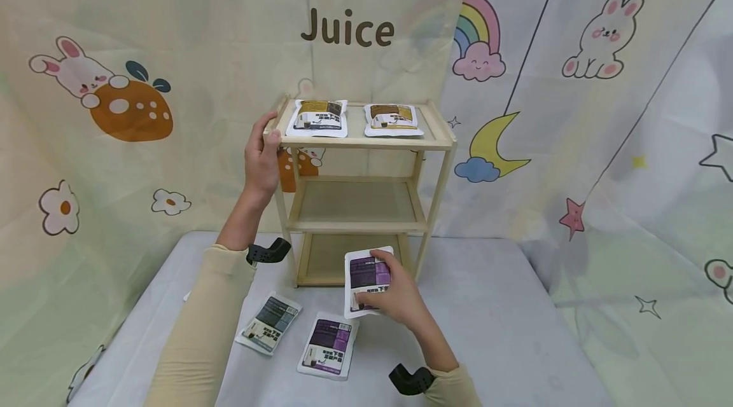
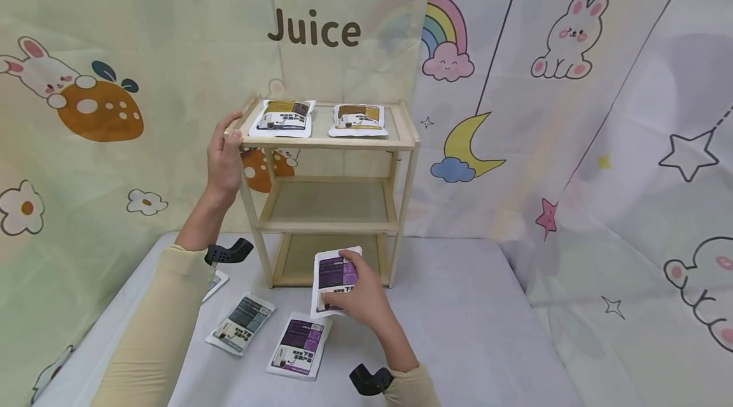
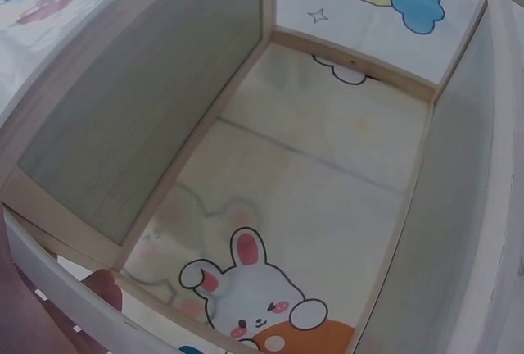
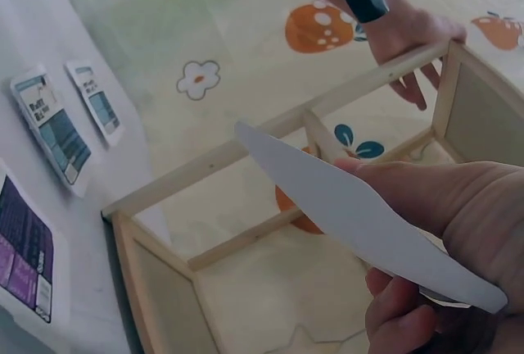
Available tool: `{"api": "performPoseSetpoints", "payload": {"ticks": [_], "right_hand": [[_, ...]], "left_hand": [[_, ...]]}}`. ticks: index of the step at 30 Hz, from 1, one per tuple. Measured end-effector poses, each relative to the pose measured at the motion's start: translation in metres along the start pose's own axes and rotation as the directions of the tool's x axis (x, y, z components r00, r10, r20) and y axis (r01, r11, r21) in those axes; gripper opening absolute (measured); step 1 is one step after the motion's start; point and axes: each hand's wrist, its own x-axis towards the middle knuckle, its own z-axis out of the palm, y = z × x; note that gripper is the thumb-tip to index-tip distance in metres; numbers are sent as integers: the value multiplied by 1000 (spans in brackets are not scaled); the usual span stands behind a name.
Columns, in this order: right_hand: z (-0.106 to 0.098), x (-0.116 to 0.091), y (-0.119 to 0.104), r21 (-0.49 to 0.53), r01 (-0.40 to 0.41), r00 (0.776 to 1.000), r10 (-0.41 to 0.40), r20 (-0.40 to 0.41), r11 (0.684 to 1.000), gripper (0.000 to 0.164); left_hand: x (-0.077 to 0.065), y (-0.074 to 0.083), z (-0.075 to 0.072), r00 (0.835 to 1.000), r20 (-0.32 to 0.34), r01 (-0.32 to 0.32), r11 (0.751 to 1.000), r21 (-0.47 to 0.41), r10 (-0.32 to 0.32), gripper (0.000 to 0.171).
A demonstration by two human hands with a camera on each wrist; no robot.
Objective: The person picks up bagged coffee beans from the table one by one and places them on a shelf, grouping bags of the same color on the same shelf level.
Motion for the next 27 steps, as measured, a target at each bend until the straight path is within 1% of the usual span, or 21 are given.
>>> {"api": "performPoseSetpoints", "payload": {"ticks": [2, 3, 6, 9, 10, 14, 20, 27], "right_hand": [[0, 3, -4, 1, 18, 1000, -18, 1, 1000, 88], [0, 5, -6, 0, 31, 1000, -31, 1, 1000, 87], [-1, 10, -13, -12, 65, 998, -65, -2, 998, 87], [-3, 16, -21, -31, 77, 997, -78, -7, 997, 88], [-3, 19, -24, -37, 77, 997, -78, -8, 996, 88], [-3, 28, -35, -66, 73, 997, -73, 0, 995, 88], [-6, 44, -45, -86, 82, 997, -82, -1, 993, 89], [-15, 61, -59, -56, 86, 996, -87, -9, 995, 88]], "left_hand": [[0, -1, 0, 1000, 0, 5, 1000, 3, -5, 52], [2, -4, -1, 1000, -2, 7, 1000, 4, -7, 52], [7, -19, -4, 1000, -11, 4, 1000, -9, -4, 52], [11, -34, -5, 1000, -18, -2, 1000, -12, 2, 51], [12, -36, -5, 1000, -22, -6, 1000, -9, 6, 50], [13, -37, -6, 999, -38, -3, 1000, 14, 3, 52], [13, -38, -5, 999, -33, 0, 1000, -2, -1, 52], [12, -36, -6, 1000, -22, -1, 1000, -22, 0, 52]]}}
